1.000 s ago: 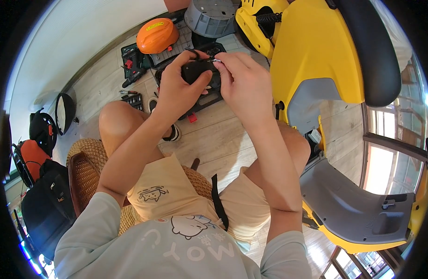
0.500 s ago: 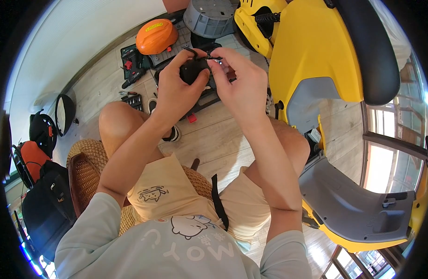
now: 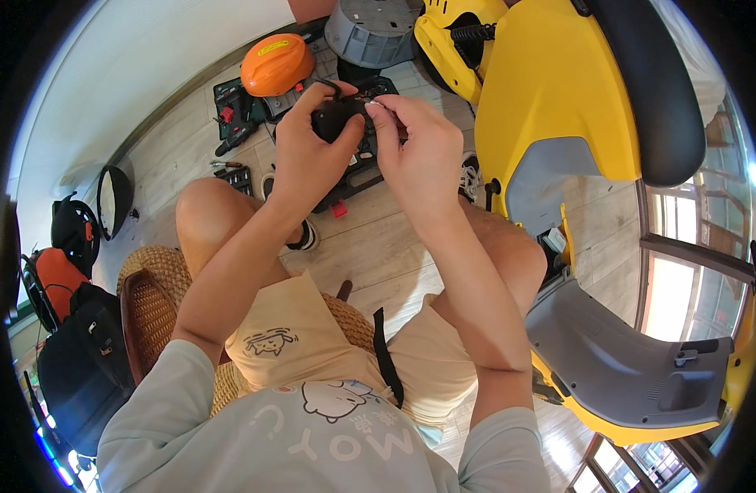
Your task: Replacing or repairing a small electronic component or sensor related to a yellow motorcycle.
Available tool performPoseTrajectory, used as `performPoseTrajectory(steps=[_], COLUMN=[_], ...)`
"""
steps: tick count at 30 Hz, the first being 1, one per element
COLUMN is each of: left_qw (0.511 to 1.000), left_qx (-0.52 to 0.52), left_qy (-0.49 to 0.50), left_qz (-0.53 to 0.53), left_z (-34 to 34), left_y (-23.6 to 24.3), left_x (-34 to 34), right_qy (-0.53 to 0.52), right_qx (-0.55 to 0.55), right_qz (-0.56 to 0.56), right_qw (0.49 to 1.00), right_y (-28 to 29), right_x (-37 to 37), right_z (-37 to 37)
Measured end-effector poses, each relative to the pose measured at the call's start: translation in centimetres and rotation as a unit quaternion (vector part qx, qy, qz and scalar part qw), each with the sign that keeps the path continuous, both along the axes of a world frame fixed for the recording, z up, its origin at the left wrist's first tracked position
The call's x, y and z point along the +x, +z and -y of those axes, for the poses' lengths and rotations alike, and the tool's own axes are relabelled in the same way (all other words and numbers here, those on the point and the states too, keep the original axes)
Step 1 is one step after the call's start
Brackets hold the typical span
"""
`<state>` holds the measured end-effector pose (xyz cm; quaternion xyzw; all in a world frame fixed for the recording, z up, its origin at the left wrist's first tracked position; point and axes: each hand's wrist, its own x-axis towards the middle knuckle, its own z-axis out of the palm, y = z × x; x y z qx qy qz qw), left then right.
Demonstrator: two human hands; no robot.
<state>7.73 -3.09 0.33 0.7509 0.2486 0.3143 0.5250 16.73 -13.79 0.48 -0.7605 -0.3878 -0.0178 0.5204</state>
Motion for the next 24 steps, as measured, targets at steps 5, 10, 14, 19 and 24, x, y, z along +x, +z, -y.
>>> performPoseTrajectory(steps=[5, 10, 14, 19, 24], left_qw=[0.999, 1.000, 0.999, 1.000, 1.000], left_qx=[0.036, -0.001, 0.033, 0.014, 0.016], left_qy=[0.003, -0.013, -0.009, -0.007, -0.008], left_qz=[-0.014, 0.005, 0.002, 0.001, -0.020], left_z=[-0.2, 0.1, -0.1, 0.1, 0.2], left_y=[-0.1, -0.4, -0.6, -0.5, -0.2], left_x=[-0.2, 0.0, -0.1, -0.1, -0.3], right_qy=[-0.010, 0.000, -0.010, -0.019, -0.011], right_qx=[0.008, 0.031, 0.029, 0.009, 0.020], right_qz=[-0.022, -0.060, -0.083, -0.108, 0.020], right_qw=[1.000, 0.998, 0.996, 0.994, 1.000], right_y=[0.3, 0.2, -0.1, -0.2, -0.7], right_x=[-0.4, -0.4, -0.7, -0.5, 0.2], right_z=[-0.4, -0.4, -0.5, -0.3, -0.3])
